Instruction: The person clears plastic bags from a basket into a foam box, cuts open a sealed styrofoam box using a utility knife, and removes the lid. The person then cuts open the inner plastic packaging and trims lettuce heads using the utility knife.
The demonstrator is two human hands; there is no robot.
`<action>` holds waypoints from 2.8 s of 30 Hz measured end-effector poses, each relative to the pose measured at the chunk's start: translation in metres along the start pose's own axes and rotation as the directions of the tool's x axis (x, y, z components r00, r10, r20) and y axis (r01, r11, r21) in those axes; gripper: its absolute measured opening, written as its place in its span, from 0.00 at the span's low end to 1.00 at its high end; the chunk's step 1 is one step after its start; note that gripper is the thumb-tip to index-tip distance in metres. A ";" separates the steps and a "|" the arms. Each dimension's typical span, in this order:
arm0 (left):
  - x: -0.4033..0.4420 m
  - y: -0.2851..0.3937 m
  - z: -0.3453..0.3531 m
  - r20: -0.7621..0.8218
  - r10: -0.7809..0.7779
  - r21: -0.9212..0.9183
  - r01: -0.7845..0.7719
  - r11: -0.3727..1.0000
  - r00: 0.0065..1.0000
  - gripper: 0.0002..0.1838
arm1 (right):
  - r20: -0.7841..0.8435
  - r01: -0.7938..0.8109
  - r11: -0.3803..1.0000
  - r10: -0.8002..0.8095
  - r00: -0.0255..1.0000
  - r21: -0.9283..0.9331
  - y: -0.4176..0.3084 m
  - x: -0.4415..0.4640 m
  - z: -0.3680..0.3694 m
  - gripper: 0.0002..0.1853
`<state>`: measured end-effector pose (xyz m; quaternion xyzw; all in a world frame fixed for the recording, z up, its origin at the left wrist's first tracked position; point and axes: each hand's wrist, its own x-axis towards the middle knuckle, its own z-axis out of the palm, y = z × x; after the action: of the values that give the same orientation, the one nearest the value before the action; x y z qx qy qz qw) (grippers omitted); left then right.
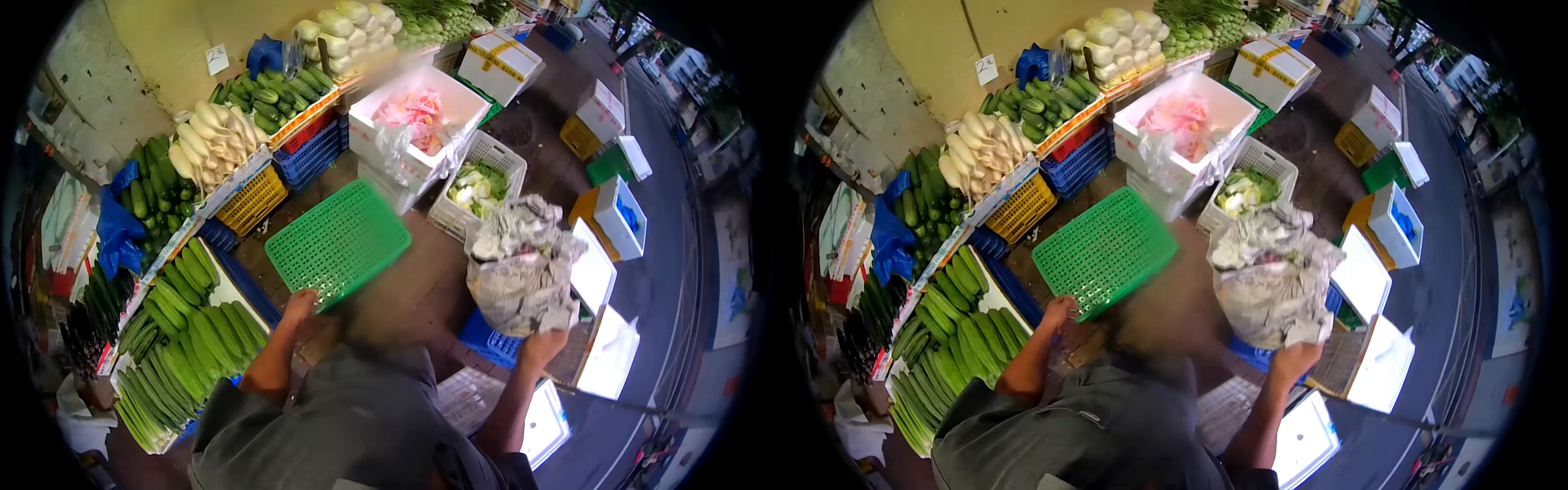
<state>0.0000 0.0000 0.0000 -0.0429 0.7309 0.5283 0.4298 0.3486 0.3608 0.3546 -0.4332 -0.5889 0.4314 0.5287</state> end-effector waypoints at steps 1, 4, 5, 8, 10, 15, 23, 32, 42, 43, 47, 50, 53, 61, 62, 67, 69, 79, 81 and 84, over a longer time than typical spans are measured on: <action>-0.014 0.019 0.010 -0.006 0.002 -0.086 -0.003 0.996 1.000 0.16 | 0.011 0.006 1.000 -0.006 1.000 0.000 0.001 0.004 0.000 0.25; -0.033 0.011 0.050 -0.088 -0.104 -0.111 0.095 0.989 0.991 0.13 | 0.199 -0.109 0.990 0.090 0.976 0.086 0.033 0.108 0.092 0.22; 0.021 0.039 0.105 -0.067 -0.031 -0.139 0.021 0.990 0.997 0.13 | 0.343 0.103 0.994 -0.103 0.934 0.017 0.063 0.193 0.133 0.23; 0.038 0.047 0.137 -0.090 -0.146 -0.093 0.138 0.986 0.985 0.16 | 0.559 0.034 0.998 -0.054 0.827 0.046 0.137 0.257 0.260 0.44; 0.015 0.049 0.153 -0.110 -0.270 -0.133 0.255 0.958 0.957 0.17 | 0.683 0.014 1.000 -0.003 0.730 -0.010 0.162 0.260 0.287 0.47; 0.021 0.084 0.224 -0.177 -0.360 -0.231 0.317 0.920 0.916 0.19 | 0.863 0.184 0.940 0.169 0.476 -0.286 0.273 0.272 0.264 0.37; 0.163 0.254 0.290 -0.237 -0.057 -0.134 0.025 0.991 0.970 0.29 | 0.677 0.130 0.783 0.426 0.600 -0.609 0.434 0.336 0.267 0.26; 0.381 0.393 0.335 -0.413 0.185 -0.196 -0.286 0.938 0.891 0.48 | 0.641 -0.023 0.869 0.383 0.665 -0.494 0.523 0.396 0.367 0.44; 0.353 0.471 0.316 -0.434 0.146 -0.092 -0.205 0.974 0.889 0.12 | 0.594 -0.069 0.751 0.572 0.565 -0.657 0.393 0.465 0.433 0.15; 0.345 0.494 0.321 -0.422 0.151 -0.168 -0.240 0.956 0.894 0.11 | 0.619 -0.047 0.745 0.585 0.523 -0.665 0.362 0.477 0.441 0.15; 0.326 0.583 0.352 -0.325 0.255 -0.412 -0.379 0.829 0.911 0.12 | 0.761 -0.189 0.890 0.453 0.465 -0.415 0.297 0.478 0.478 0.13; 0.340 0.613 0.374 -0.265 0.319 -0.384 -0.403 0.831 0.910 0.17 | 0.850 -0.116 0.918 0.394 0.350 -0.378 0.271 0.482 0.515 0.23; 0.386 0.595 0.375 -0.159 0.330 -0.246 -0.361 0.900 0.930 0.27 | 0.914 -0.227 0.953 0.265 0.309 -0.200 0.278 0.478 0.549 0.26; 0.378 0.491 0.320 -0.432 0.226 0.340 -0.075 0.937 0.873 0.35 | 0.619 -0.006 0.794 0.479 0.622 -0.608 0.378 0.486 0.463 0.32; 0.372 0.468 0.318 -0.427 0.193 0.341 -0.041 0.939 0.883 0.34 | 0.619 0.066 0.762 0.469 0.630 -0.644 0.387 0.491 0.452 0.34; 0.294 0.371 0.311 -0.392 -0.109 0.155 0.183 0.971 0.913 0.33 | 0.442 -0.266 0.603 0.761 0.475 -0.752 0.495 0.466 0.484 0.32; 0.257 0.314 0.321 -0.395 -0.170 0.061 0.210 0.976 0.903 0.33 | 0.207 -0.520 0.535 0.802 0.560 -0.666 0.515 0.463 0.501 0.33; 0.026 0.122 0.446 -0.570 -0.757 -0.688 0.319 0.652 0.318 0.23 | 0.783 0.062 0.919 0.295 0.548 -0.390 0.573 0.531 0.436 0.16; 0.004 0.052 0.495 -0.436 -0.808 -0.754 0.330 0.568 0.396 0.23 | 0.947 0.851 0.518 -0.308 0.095 0.083 0.577 0.568 0.404 0.15; -0.010 0.031 0.530 -0.360 -0.864 -0.810 0.343 0.477 0.352 0.22 | 0.818 0.124 0.924 0.251 0.518 -0.361 0.533 0.587 0.377 0.13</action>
<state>0.2991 0.4383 -0.0082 -0.6764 0.5415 0.4456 0.2250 -0.0365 1.0436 -0.0399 -0.2800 -0.8257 0.4858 0.0621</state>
